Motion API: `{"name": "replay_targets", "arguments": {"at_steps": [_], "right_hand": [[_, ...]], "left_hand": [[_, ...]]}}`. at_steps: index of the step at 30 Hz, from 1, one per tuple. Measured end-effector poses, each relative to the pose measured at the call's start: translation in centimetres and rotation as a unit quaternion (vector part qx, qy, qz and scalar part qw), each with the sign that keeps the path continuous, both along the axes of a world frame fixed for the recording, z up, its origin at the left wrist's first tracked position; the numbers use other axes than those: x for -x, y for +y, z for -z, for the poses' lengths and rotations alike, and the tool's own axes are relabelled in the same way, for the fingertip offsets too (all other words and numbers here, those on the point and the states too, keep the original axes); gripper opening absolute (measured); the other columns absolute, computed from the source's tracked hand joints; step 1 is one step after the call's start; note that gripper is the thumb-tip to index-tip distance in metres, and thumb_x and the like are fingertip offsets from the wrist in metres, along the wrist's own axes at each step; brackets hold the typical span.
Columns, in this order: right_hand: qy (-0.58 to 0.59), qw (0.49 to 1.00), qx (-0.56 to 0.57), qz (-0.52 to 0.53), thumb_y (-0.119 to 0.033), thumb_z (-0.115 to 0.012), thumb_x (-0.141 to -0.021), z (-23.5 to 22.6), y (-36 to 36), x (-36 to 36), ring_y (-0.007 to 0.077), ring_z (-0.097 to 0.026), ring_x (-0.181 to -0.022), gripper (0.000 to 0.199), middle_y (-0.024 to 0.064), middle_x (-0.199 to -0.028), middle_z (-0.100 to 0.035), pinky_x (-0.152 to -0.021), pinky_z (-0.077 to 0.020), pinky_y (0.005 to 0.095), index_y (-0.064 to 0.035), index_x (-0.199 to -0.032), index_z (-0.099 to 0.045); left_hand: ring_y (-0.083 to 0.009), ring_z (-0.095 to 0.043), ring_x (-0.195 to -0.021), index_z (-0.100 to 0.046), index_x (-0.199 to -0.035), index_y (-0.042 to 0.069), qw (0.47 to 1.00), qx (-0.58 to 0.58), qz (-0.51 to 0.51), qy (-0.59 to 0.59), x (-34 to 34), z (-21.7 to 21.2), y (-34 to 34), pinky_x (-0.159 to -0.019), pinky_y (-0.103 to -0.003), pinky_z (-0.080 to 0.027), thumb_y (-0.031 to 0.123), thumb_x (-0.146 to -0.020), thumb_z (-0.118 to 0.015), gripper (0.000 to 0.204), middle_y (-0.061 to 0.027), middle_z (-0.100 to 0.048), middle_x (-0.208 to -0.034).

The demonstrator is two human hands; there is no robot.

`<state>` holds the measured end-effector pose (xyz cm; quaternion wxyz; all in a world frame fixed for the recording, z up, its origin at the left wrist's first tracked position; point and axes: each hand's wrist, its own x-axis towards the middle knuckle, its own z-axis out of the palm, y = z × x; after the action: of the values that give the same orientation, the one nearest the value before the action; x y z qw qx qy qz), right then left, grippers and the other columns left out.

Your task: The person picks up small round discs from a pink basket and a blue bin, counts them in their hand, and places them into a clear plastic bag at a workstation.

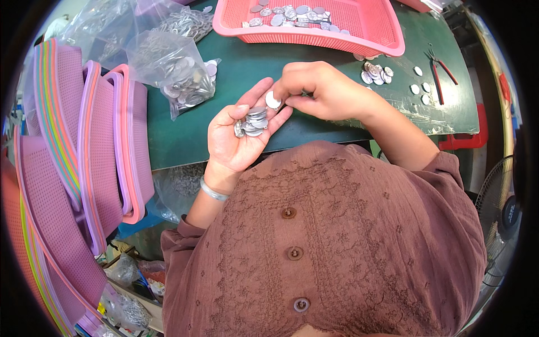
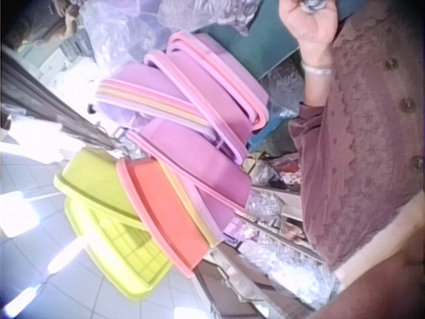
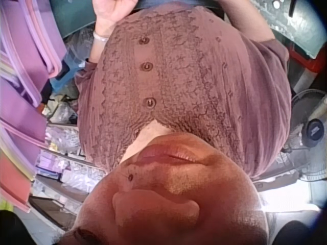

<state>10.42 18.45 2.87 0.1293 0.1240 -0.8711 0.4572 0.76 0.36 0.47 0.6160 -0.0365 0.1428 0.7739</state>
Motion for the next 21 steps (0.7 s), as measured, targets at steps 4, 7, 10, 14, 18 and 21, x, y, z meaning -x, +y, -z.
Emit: {"name": "replay_targets", "arguments": {"at_steps": [4, 7, 10, 14, 18, 21], "right_hand": [[-0.122, 0.982, 0.105, 0.094, -0.004, -0.062, -0.076, -0.5, 0.7, -0.3, 0.0044, -0.042, -0.065, 0.023, -0.0026, -0.07, -0.048, -0.057, -0.0359, 0.0204, -0.0009, -0.098, -0.059], [-0.108, 0.986, 0.06, 0.116, -0.01, -0.062, -0.071, -0.7, 0.0, -0.1, 0.0118, -0.049, -0.059, 0.026, 0.0035, -0.062, -0.052, -0.055, -0.0417, 0.026, -0.0015, -0.095, -0.061], [-0.05, 0.994, 0.009, 0.095, -0.012, -0.064, -0.07, 0.1, -0.3, 0.1, 0.0201, -0.056, -0.066, 0.029, 0.009, -0.071, -0.057, -0.061, -0.0456, 0.0314, -0.0019, -0.097, -0.062], [-0.047, 0.996, -0.032, 0.072, -0.012, -0.064, -0.07, 0.2, -0.4, 0.1, 0.0257, -0.058, -0.069, 0.028, 0.0129, -0.076, -0.059, -0.064, -0.0468, 0.035, -0.0031, -0.096, -0.063], [-0.079, 0.994, 0.033, 0.065, -0.009, -0.062, -0.072, 0.3, -0.3, 0.0, 0.0198, -0.056, -0.065, 0.018, 0.009, -0.073, -0.057, -0.058, -0.0449, 0.0306, -0.0006, -0.088, -0.061], [-0.194, 0.887, 0.414, 0.056, -0.005, -0.06, -0.073, 0.2, -0.1, -0.1, 0.0133, -0.053, -0.063, 0.009, 0.0051, -0.075, -0.056, -0.052, -0.0419, 0.025, -0.0004, -0.08, -0.057]], "left_hand": [[-0.0339, -0.032, -0.128, -0.026, -0.134, -0.008, 1.0, -0.02, 0.0, 0.011, -0.3, -0.4, 0.3, -0.11, -0.047, -0.021, 0.011, -0.079, -0.042, 0.06, -0.0246, -0.031, -0.138], [-0.0348, -0.029, -0.13, -0.021, -0.136, -0.008, 0.999, -0.028, 0.002, 0.018, -0.3, -0.4, 0.4, -0.111, -0.047, -0.017, 0.013, -0.08, -0.04, 0.062, -0.0251, -0.025, -0.141], [-0.0352, -0.029, -0.13, -0.021, -0.136, -0.008, 0.999, -0.04, 0.006, 0.005, -0.4, -0.5, 0.6, -0.111, -0.047, -0.017, 0.015, -0.081, -0.039, 0.061, -0.0246, -0.024, -0.141], [-0.0359, -0.029, -0.13, -0.022, -0.135, -0.008, 1.0, -0.015, -0.012, -0.004, -0.5, -0.3, 0.4, -0.111, -0.047, -0.016, 0.015, -0.082, -0.037, 0.06, -0.0248, -0.024, -0.141], [-0.0361, -0.028, -0.13, -0.024, -0.135, -0.008, 0.999, -0.022, -0.012, -0.019, -0.5, -0.1, 0.4, -0.111, -0.047, -0.016, 0.013, -0.081, -0.038, 0.059, -0.0255, -0.025, -0.14], [-0.0344, -0.031, -0.129, -0.028, -0.134, -0.006, 1.0, -0.013, -0.009, -0.006, -0.4, -0.3, 0.4, -0.11, -0.048, -0.02, 0.009, -0.079, -0.04, 0.058, -0.0234, -0.032, -0.138]]}}
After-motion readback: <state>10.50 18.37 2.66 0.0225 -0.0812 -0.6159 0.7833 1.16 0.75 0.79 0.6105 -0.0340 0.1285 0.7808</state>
